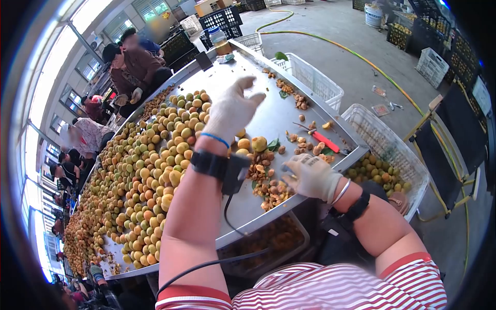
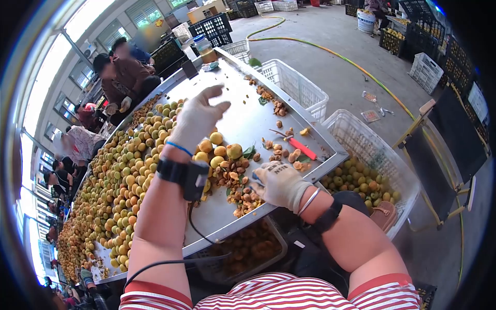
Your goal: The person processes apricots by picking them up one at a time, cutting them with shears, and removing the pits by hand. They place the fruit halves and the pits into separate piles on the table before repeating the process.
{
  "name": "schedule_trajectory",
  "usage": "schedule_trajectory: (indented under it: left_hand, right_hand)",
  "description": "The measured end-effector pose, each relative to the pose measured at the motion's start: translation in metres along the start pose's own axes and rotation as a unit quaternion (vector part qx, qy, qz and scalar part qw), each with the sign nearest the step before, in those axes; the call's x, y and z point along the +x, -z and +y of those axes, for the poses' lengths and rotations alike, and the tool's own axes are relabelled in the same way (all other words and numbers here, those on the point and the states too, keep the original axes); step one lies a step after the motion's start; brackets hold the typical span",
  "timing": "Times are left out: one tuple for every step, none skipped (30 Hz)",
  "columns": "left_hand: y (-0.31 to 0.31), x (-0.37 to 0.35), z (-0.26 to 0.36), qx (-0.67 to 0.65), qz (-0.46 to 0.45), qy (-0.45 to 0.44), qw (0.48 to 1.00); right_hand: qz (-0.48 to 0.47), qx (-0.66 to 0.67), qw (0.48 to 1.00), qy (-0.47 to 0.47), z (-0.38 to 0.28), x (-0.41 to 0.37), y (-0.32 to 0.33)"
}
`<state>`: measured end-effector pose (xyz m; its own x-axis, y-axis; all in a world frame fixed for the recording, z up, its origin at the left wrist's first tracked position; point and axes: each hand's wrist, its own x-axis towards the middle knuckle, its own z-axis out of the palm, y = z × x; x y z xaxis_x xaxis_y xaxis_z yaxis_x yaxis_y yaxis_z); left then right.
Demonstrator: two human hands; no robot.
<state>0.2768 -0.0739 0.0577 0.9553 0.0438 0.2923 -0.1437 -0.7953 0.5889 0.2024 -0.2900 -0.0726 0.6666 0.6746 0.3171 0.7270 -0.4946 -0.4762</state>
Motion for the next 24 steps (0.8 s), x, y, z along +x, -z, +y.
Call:
schedule_trajectory:
  left_hand:
    - [0.003, -0.014, 0.007, 0.028, -0.090, 0.068, 0.993]
    - [0.007, -0.032, 0.015, 0.057, -0.179, 0.135, 0.973]
    - [-0.002, -0.046, 0.001, 0.135, -0.178, 0.102, 0.969]
    - [-0.011, -0.061, -0.016, 0.212, -0.177, 0.068, 0.959]
    - [-0.014, -0.078, -0.020, 0.239, -0.164, 0.072, 0.954]
    - [-0.016, -0.095, -0.024, 0.264, -0.151, 0.078, 0.949]
    - [-0.021, -0.109, -0.033, 0.288, -0.140, 0.097, 0.942]
    - [-0.025, -0.120, -0.042, 0.310, -0.129, 0.116, 0.935]
    - [-0.026, -0.126, -0.045, 0.323, -0.149, 0.141, 0.924]
    - [-0.028, -0.128, -0.046, 0.324, -0.148, 0.143, 0.924]
    - [-0.030, -0.129, -0.047, 0.323, -0.141, 0.141, 0.925]
    - [-0.033, -0.130, -0.048, 0.322, -0.134, 0.139, 0.927]
    - [-0.036, -0.126, -0.047, 0.327, -0.148, 0.145, 0.922]
    - [-0.040, -0.124, -0.048, 0.327, -0.147, 0.146, 0.922]
    - [-0.043, -0.122, -0.046, 0.332, -0.138, 0.146, 0.922]
    - [-0.045, -0.119, -0.044, 0.337, -0.129, 0.146, 0.921]
    - [-0.046, -0.114, -0.041, 0.333, -0.146, 0.174, 0.915]
    - [-0.049, -0.113, -0.038, 0.333, -0.145, 0.173, 0.916]
    - [-0.051, -0.113, -0.036, 0.319, -0.158, 0.151, 0.922]
    - [-0.050, -0.115, -0.036, 0.306, -0.170, 0.132, 0.927]
    - [-0.053, -0.118, -0.037, 0.310, -0.172, 0.124, 0.927]
    - [-0.054, -0.122, -0.037, 0.302, -0.165, 0.125, 0.930]
    - [-0.054, -0.126, -0.037, 0.295, -0.163, 0.134, 0.932]
    - [-0.051, -0.130, -0.031, 0.286, -0.160, 0.141, 0.934]
  right_hand:
    - [-0.003, -0.016, 0.999, -0.035, 0.002, -0.003, 0.004]
    - [-0.005, -0.032, 0.997, -0.070, 0.002, -0.004, 0.009]
    - [-0.074, -0.016, 0.991, -0.114, -0.001, -0.002, 0.022]
    - [-0.073, -0.012, 0.991, -0.114, 0.001, -0.003, 0.022]
    - [-0.063, -0.021, 0.991, -0.118, 0.004, -0.004, 0.022]
    - [-0.054, -0.029, 0.991, -0.122, 0.005, -0.004, 0.022]
    - [-0.067, -0.019, 0.988, -0.139, 0.003, -0.001, 0.026]
    - [-0.067, -0.017, 0.988, -0.138, 0.002, 0.000, 0.023]
    - [-0.046, -0.027, 0.989, -0.141, 0.001, 0.001, 0.019]
    - [-0.025, -0.038, 0.989, -0.143, -0.001, 0.004, 0.018]
    - [-0.051, -0.025, 0.987, -0.152, -0.003, 0.009, 0.019]
    - [-0.051, -0.026, 0.987, -0.151, -0.002, 0.013, 0.012]
    - [-0.048, -0.031, 0.990, -0.126, 0.001, 0.017, 0.001]
    - [-0.044, -0.037, 0.993, -0.102, 0.002, 0.020, -0.006]
    - [-0.113, -0.021, 0.987, -0.115, -0.003, 0.030, -0.004]
    - [-0.112, -0.022, 0.987, -0.114, -0.004, 0.035, -0.011]
    - [-0.115, -0.013, 0.988, -0.107, -0.001, 0.040, -0.024]
    - [-0.118, -0.004, 0.988, -0.099, -0.002, 0.045, -0.031]
    - [-0.153, 0.000, 0.983, -0.101, -0.002, 0.052, -0.033]
    - [-0.153, 0.001, 0.983, -0.098, -0.002, 0.060, -0.040]
    - [-0.161, -0.018, 0.982, -0.092, -0.001, 0.067, -0.047]
    - [-0.169, -0.038, 0.981, -0.086, 0.001, 0.071, -0.053]
    - [-0.178, -0.030, 0.979, -0.094, 0.004, 0.073, -0.058]
    - [-0.178, -0.033, 0.979, -0.094, 0.002, 0.072, -0.052]
